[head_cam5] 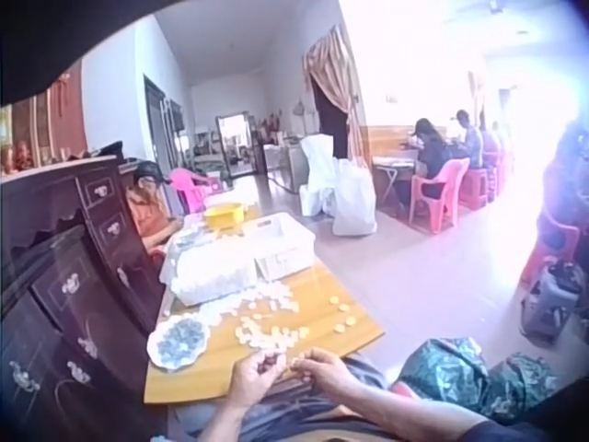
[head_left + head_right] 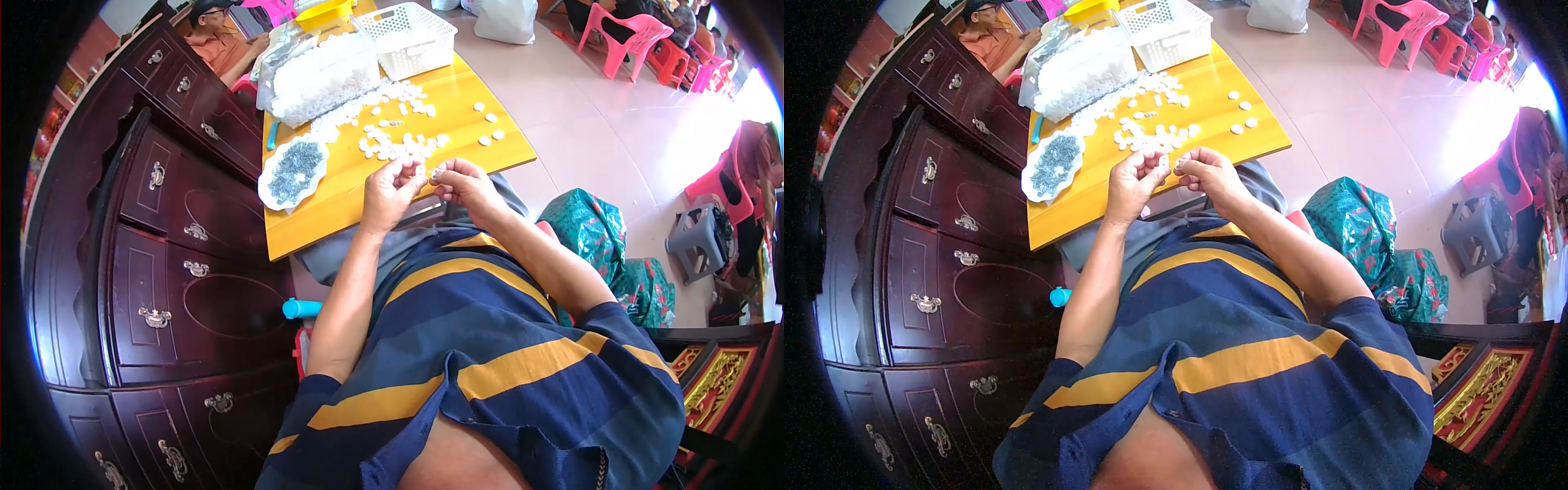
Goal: Assembling small white plastic components by manually inserting tiny blue pins or parts into them.
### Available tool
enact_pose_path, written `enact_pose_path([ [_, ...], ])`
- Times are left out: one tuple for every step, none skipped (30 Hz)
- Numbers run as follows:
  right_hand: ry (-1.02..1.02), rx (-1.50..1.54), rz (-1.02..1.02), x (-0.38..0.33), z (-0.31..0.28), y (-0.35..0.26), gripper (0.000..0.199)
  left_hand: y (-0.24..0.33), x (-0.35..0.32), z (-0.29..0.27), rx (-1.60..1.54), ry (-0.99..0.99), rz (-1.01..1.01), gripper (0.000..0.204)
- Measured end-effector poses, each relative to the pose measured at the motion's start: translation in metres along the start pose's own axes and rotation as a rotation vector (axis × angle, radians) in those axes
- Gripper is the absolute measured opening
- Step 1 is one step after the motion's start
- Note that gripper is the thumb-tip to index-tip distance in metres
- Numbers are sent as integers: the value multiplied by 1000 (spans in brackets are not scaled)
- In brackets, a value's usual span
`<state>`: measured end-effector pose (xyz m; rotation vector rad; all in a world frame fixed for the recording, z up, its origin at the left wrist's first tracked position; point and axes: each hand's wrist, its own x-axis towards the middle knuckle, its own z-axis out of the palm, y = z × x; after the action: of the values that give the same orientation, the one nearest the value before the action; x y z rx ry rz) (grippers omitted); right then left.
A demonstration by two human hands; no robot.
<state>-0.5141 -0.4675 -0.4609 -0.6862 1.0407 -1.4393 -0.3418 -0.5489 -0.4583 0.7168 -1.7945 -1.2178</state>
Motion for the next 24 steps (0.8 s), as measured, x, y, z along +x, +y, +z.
enact_pose_path([
  [0,-9,0,0,0,0,7,0,0,0,7,-4,13,20],
  [1,-9,1,0,0,-1,7,1,0,0,6,-4,12,20],
  [-2,-19,-3,-1,1,-1,8,1,0,0,6,-25,7,20],
  [-5,-28,-7,-1,1,-1,8,1,0,-1,7,-46,3,19],
  [-5,-28,-7,-2,2,-2,8,2,0,0,6,-46,3,19],
  [-4,-35,-6,-2,2,-2,8,1,0,0,-7,-38,-4,19],
  [-3,-41,-6,-2,2,-2,8,1,0,0,-21,-30,-10,20],
  [-3,-42,-6,-2,2,-2,8,1,0,0,-21,-29,-10,20],
  [-5,-44,-6,-2,2,-2,8,0,0,0,-14,-32,-11,20],
  [-6,-46,-6,-2,2,-2,8,0,0,-1,-8,-35,-11,20],
  [-6,-46,-6,-2,1,-2,8,-1,0,-1,-8,-35,-11,20],
  [-9,-45,-8,-2,1,-2,9,-1,0,-1,-3,-37,-15,21],
  [-12,-44,-10,-2,1,-1,9,-1,0,-1,2,-38,-19,21],
  [-12,-44,-9,-2,1,-1,9,-2,0,-1,1,-37,-19,21],
  [-10,-47,-8,-2,1,-2,9,-2,0,-1,4,-39,-22,21],
  [-7,-49,-7,-2,1,-2,9,-1,0,-1,7,-40,-24,21],
  [-8,-50,-7,-3,2,-3,9,-1,0,-1,7,-38,-24,21],
  [-5,-54,-7,-3,2,-3,9,-1,0,-1,7,-44,-20,21],
  [-2,-59,-7,-3,2,-4,8,-1,-1,-1,8,-49,-15,21],
  [-2,-60,-7,-3,2,-4,8,0,-1,0,7,-48,-14,21],
  [3,-61,-4,-3,2,-4,8,0,-1,0,5,-44,-11,21],
  [8,-62,-1,-3,3,-4,8,0,-1,0,3,-40,-8,21],
  [8,-63,-1,-3,2,-4,8,0,-1,0,3,-39,-8,21],
  [1,-70,-9,-3,2,-3,9,1,-2,0,10,-36,-11,21],
])
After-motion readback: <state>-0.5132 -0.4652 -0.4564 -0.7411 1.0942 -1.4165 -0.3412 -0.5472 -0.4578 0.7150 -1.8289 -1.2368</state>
